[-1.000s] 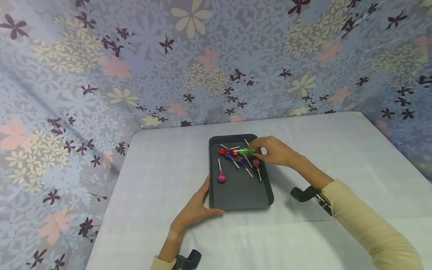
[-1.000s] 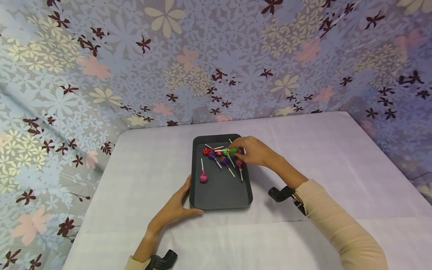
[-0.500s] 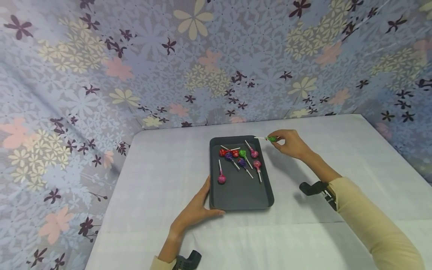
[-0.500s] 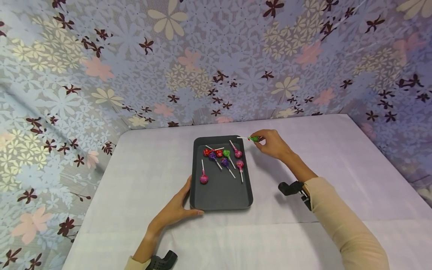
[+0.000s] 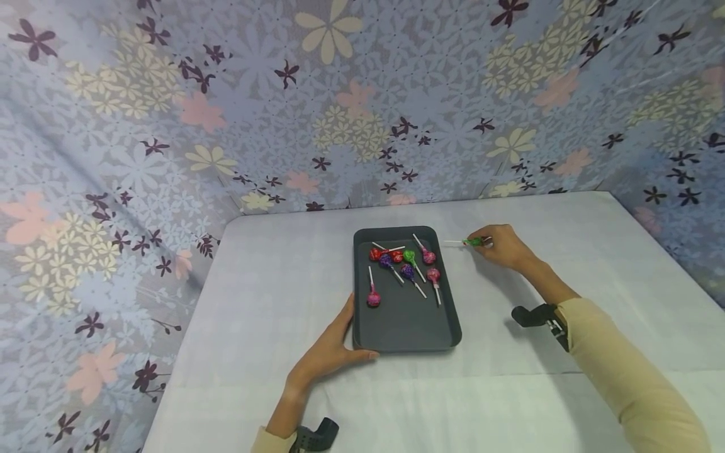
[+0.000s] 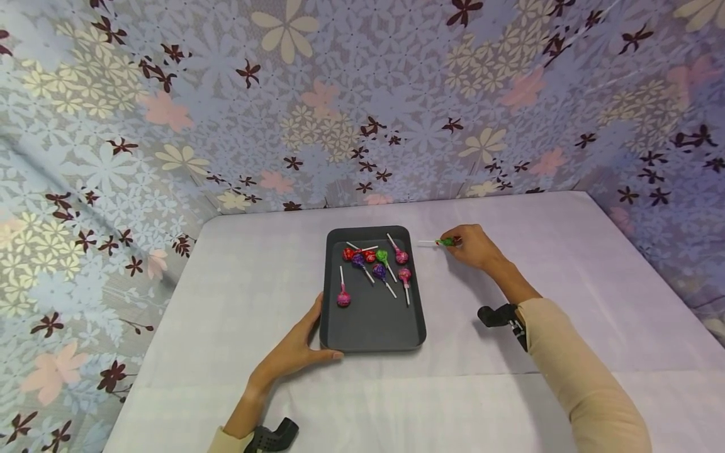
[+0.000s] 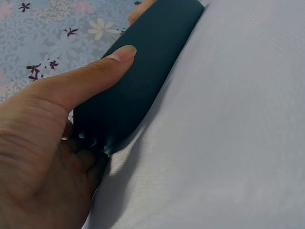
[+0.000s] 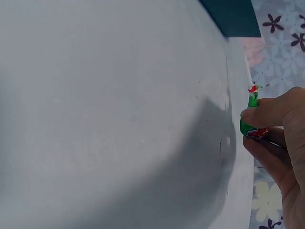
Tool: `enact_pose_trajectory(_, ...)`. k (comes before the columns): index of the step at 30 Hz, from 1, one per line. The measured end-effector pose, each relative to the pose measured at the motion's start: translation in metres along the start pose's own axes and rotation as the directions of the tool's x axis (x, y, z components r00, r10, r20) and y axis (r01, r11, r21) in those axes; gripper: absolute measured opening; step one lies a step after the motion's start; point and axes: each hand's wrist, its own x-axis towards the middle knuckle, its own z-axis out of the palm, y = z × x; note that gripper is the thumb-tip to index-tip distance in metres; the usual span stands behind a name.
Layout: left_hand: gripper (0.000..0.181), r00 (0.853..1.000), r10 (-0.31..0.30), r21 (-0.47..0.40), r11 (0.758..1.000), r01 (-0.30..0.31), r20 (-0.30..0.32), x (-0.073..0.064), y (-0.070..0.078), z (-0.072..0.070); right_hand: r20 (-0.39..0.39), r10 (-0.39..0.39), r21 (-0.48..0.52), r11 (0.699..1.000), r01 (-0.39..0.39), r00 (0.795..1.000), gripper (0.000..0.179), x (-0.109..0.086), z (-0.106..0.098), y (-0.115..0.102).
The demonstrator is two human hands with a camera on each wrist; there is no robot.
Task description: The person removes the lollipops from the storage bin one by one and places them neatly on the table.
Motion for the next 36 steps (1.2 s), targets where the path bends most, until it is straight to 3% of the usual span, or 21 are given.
enact_pose_trajectory(8,0.121,1.000,-0.007,-0.010,1.000,0.007,-0.004,0.001,0.001,0.001,0.035,0.048,-0.020,0.999,-0.047,0.998,0.023,-0.003,0.000,0.011)
enact_pose_trajectory(20,0.121,1.000,-0.021,0.004,1.000,0.021,-0.001,0.001,0.003,0.000,0.020,0.035,0.018,0.999,-0.035,0.999,0.031,-0.006,0.001,0.016)
enact_pose_trajectory(36,0.121,1.000,-0.020,-0.005,1.000,0.020,-0.005,0.001,0.000,0.000,0.030,0.045,0.016,0.999,-0.046,0.999,0.028,-0.007,-0.001,0.019)
